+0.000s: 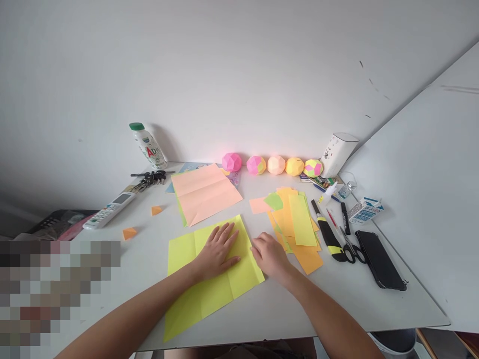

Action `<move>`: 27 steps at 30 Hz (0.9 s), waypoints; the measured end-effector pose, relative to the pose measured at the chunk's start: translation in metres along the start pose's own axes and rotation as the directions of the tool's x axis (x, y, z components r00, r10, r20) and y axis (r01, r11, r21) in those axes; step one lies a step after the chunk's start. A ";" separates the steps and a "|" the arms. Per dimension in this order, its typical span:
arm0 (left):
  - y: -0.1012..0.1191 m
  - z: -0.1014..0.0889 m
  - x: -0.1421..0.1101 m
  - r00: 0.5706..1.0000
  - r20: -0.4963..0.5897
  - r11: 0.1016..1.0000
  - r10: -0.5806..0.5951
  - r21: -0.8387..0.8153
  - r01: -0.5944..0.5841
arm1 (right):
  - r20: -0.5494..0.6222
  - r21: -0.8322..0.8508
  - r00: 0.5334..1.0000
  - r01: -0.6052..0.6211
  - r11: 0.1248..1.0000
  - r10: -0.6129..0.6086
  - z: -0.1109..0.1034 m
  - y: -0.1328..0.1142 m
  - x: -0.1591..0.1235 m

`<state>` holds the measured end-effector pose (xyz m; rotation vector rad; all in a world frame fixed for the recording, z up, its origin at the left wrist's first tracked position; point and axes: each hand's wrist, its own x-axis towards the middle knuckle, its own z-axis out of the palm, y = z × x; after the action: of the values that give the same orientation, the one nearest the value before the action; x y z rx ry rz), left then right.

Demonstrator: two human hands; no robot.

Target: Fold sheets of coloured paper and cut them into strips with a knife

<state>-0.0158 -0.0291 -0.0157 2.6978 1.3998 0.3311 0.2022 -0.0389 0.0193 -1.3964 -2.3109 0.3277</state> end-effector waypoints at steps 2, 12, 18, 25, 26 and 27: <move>-0.001 0.001 0.000 1.000 -0.020 1.000 0.000 0.007 0.001 | 0.026 0.017 0.999 0.035 0.999 -0.035 0.003 -0.005 -0.003; -0.005 -0.001 0.002 0.997 -0.071 0.999 0.022 0.031 -0.020 | 0.017 0.039 0.983 0.181 0.983 -0.181 0.006 -0.016 -0.007; -0.005 -0.007 0.003 0.996 -0.054 0.997 0.067 0.040 -0.064 | 0.053 -0.070 0.975 0.219 0.973 -0.216 0.008 -0.019 -0.008; -0.005 -0.011 0.004 0.994 -0.073 0.996 0.087 0.037 -0.084 | 0.137 -0.175 0.955 0.286 0.942 -0.264 0.009 -0.021 -0.011; -0.005 -0.011 0.004 0.993 -0.079 0.996 0.089 0.034 -0.086 | 0.149 -0.165 0.952 0.291 0.942 -0.267 0.008 -0.021 -0.011; -0.005 -0.012 0.004 0.992 -0.085 0.996 0.090 0.031 -0.088 | 0.162 -0.154 0.950 0.292 0.944 -0.267 0.008 -0.021 -0.012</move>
<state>-0.0200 -0.0236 -0.0046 2.8055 1.3165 0.4439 0.1867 -0.0590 0.0182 -1.1276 -2.6681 0.1395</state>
